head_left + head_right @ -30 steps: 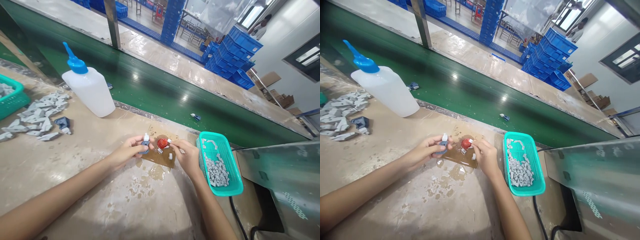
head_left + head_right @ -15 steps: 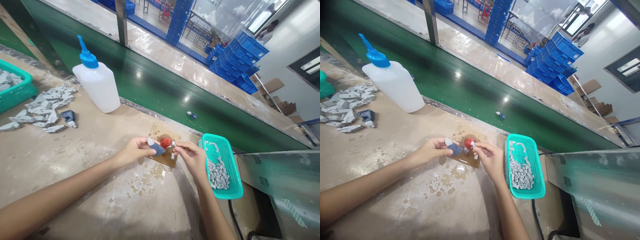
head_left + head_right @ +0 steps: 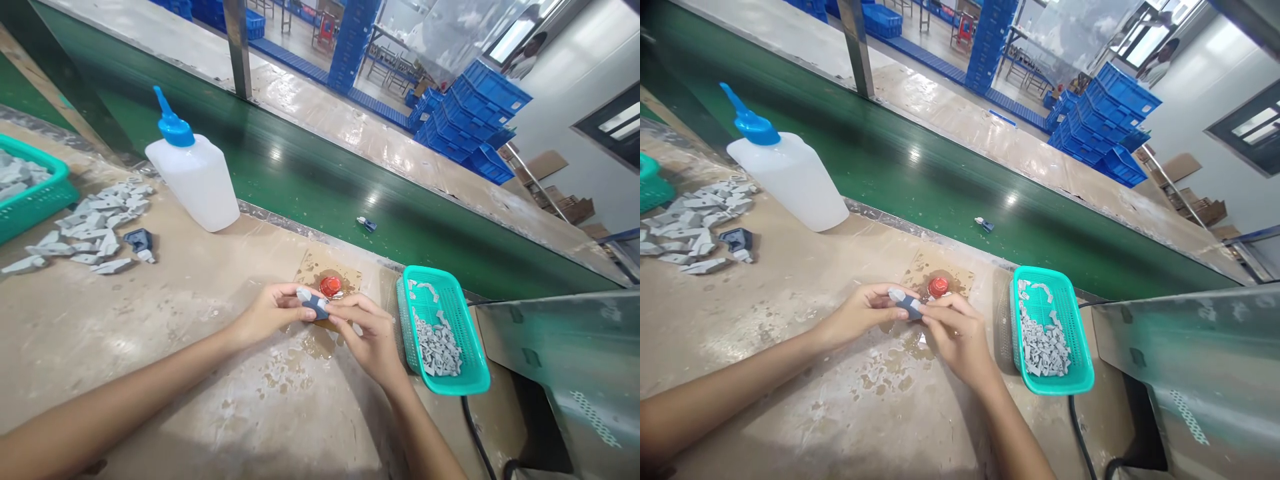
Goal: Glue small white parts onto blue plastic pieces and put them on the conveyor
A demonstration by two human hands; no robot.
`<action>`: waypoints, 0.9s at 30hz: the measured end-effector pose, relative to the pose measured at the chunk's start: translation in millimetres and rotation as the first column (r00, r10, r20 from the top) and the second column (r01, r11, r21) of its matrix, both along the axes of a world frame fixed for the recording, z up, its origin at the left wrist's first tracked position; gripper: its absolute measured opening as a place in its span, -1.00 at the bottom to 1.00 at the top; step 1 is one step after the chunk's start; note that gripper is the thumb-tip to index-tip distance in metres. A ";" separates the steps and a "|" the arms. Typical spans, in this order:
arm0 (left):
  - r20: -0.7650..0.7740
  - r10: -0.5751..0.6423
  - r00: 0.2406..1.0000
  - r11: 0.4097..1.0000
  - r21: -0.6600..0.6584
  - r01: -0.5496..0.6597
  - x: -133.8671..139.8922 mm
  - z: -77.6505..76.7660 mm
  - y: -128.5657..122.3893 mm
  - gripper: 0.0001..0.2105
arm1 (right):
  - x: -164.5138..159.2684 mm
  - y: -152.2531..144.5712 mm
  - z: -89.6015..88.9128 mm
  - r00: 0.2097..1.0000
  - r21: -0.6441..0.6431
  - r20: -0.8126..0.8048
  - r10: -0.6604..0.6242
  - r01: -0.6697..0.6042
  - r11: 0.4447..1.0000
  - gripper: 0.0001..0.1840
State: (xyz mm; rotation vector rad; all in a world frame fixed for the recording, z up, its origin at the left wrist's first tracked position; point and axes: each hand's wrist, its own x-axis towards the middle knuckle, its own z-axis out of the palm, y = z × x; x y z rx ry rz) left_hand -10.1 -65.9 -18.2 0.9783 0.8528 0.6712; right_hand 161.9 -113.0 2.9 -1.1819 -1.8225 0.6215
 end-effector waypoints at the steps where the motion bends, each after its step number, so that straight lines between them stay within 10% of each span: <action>1: 0.002 -0.001 1.000 1.000 0.007 0.001 0.6 0.5 -1.2 -0.76 | -1.1 -1.7 -0.7 1.000 0.006 0.002 0.005 -0.005 1.000 -0.77; 9: -0.055 0.077 0.996 0.997 0.037 -0.075 15.0 10.5 -5.7 -0.61 | -7.7 -15.9 -4.3 0.990 0.166 0.133 -0.050 0.028 0.986 -0.72; 13: -0.244 0.145 0.959 0.895 0.445 -0.022 9.6 12.3 35.9 -0.47 | 51.6 -10.1 -1.8 0.909 0.239 0.236 -0.345 0.289 0.927 -0.73; 17: -0.750 0.294 0.593 0.669 0.604 0.432 -3.1 12.4 104.2 -0.46 | 131.4 -0.2 -10.5 0.769 0.110 0.470 -0.433 0.436 0.893 -0.74; 23: -0.838 0.495 0.227 0.660 0.533 0.529 13.1 5.7 164.0 -0.37 | 157.3 19.0 -32.9 0.709 0.001 0.589 -0.388 0.479 0.878 -0.75; 27: -0.792 0.463 0.398 0.489 0.603 0.630 45.5 -6.4 173.2 -0.40 | 151.6 22.0 -37.9 0.715 0.025 0.555 -0.425 0.496 0.868 -0.75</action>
